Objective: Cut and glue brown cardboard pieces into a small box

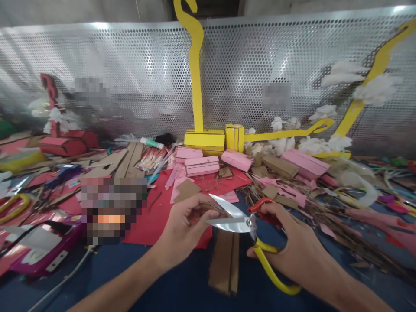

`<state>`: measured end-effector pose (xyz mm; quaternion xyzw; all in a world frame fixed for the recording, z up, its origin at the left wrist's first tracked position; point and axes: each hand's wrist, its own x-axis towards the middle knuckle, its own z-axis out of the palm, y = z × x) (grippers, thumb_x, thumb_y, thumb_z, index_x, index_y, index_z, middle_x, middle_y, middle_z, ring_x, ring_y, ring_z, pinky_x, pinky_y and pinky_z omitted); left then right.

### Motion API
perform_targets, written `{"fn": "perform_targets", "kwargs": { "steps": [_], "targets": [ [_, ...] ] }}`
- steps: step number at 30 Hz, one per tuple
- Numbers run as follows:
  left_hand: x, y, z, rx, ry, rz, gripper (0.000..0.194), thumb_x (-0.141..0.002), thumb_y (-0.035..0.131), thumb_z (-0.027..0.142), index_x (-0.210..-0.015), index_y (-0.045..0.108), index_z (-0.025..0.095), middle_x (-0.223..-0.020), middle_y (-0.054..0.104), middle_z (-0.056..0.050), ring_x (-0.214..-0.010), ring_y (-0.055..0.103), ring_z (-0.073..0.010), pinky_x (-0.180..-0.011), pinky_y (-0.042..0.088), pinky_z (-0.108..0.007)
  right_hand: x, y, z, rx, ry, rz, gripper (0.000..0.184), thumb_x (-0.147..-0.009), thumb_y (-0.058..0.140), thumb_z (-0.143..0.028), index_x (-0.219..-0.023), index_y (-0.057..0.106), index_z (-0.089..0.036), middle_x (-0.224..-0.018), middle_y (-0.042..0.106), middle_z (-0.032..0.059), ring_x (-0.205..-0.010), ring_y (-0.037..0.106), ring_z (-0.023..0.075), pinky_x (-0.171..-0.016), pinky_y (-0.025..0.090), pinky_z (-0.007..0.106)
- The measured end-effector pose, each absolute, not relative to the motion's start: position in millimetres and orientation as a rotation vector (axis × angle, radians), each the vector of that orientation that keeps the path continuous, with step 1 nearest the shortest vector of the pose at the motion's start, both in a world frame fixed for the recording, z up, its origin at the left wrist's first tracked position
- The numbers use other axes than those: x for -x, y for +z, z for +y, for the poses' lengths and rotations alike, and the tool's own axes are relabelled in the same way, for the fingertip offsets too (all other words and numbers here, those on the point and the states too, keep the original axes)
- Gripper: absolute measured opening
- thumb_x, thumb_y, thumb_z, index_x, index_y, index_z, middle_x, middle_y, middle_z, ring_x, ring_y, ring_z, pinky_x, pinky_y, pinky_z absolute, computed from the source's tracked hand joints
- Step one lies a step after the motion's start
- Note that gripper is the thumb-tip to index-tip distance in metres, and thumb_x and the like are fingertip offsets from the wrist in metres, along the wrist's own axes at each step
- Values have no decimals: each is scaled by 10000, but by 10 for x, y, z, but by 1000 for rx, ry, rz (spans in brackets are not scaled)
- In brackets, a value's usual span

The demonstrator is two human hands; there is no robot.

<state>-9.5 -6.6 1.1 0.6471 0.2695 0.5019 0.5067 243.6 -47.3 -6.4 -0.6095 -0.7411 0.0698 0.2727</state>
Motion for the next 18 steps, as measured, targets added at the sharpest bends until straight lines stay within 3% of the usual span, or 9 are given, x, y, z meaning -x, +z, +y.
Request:
{"fn": "perform_targets", "kwargs": {
  "steps": [9, 18],
  "targets": [
    [90, 16, -88, -1677, 1164, 711, 131, -957, 614, 251, -974, 693, 148, -930, 756, -72, -862, 725, -165, -787, 558, -236, -2366, -22, -519, 1665, 212, -2028, 661, -669, 798, -660, -1147, 526, -293, -1018, 734, 30, -921, 730, 258, -720, 572, 307],
    [106, -2, -89, -1715, 1168, 807, 82, -917, 605, 151, -902, 685, 158, -883, 746, -43, -838, 700, -147, -758, 528, -216, -2381, -21, -534, 1724, 231, -2059, 625, -672, 790, -678, -1095, 532, -298, -819, 686, -34, -715, 668, 198, -612, 521, 269]
  ]
}}
